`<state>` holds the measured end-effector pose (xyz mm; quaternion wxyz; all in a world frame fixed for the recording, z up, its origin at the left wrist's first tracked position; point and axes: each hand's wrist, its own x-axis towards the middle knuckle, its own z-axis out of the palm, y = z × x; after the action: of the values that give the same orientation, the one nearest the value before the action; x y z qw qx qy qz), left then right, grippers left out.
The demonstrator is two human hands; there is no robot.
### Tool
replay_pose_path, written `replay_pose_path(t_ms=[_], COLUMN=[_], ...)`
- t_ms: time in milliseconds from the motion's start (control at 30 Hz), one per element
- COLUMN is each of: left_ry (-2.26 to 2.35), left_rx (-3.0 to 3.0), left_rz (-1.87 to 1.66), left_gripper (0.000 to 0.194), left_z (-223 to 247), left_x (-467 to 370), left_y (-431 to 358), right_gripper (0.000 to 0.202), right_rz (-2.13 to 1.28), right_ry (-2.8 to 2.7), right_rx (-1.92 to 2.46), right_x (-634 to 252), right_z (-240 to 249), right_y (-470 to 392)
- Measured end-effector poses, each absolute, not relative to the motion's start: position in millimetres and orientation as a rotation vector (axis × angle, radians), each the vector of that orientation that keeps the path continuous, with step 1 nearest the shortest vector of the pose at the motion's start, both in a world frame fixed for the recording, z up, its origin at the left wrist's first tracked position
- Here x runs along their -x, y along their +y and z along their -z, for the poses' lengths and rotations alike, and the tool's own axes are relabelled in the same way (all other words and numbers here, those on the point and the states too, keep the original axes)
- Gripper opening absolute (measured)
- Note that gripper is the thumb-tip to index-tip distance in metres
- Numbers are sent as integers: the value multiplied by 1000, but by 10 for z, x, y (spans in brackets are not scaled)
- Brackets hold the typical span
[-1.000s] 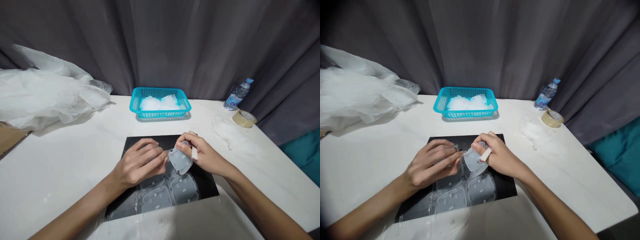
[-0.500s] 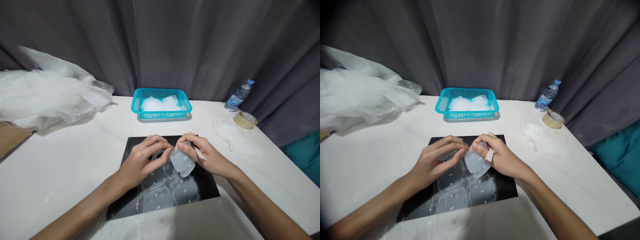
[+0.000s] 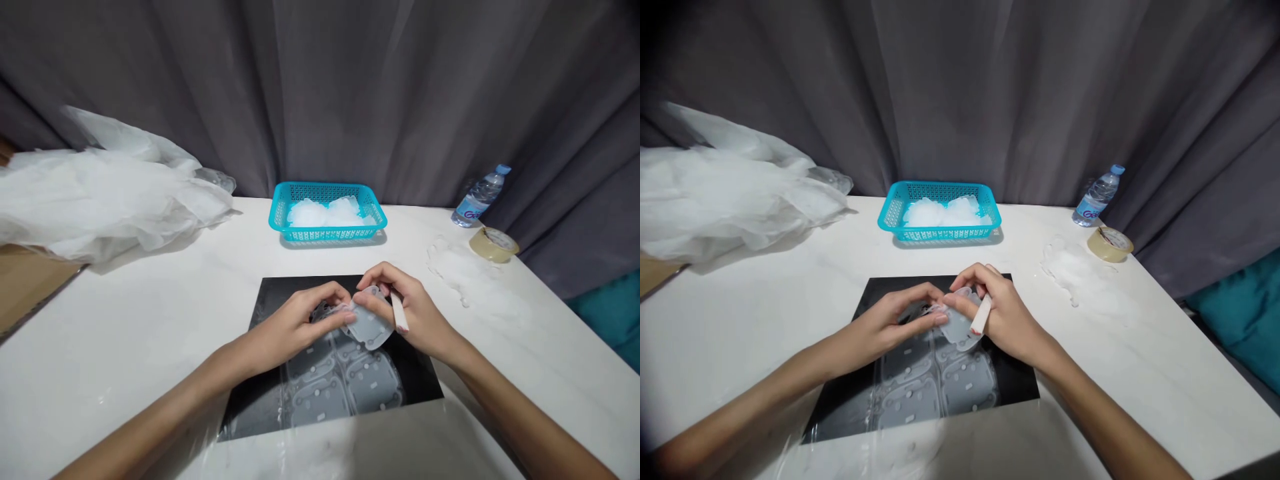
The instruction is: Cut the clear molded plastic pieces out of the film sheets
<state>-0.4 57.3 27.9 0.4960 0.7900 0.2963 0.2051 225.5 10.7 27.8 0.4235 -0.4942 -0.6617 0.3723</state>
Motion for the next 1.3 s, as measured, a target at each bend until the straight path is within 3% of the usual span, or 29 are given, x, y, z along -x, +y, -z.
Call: replay_pose_path(t_ms=[200,333,800,1300], left_ry=[719,702,678,722], left_rx=[-1733,-1619,-1827,-2053], left_rz=[-534,-633,-495,-423], left_gripper=[23,22,26,33], left_z=[-196,-110,-175,-228], left_x=[-21,-27,55,9], left_y=[635,652,707,656], right_gripper=[29,45,38,43], right_rz=[-967,-1255,-1098,-1312], right_ry=[-1656,-1680,-1880,-1868], right_rx=[1269,1263,1227,1245], right_x=[-2321,-2363,-2402,-2337], right_z=[-227,-196,-173,-272], right_y=[157,197,205,171])
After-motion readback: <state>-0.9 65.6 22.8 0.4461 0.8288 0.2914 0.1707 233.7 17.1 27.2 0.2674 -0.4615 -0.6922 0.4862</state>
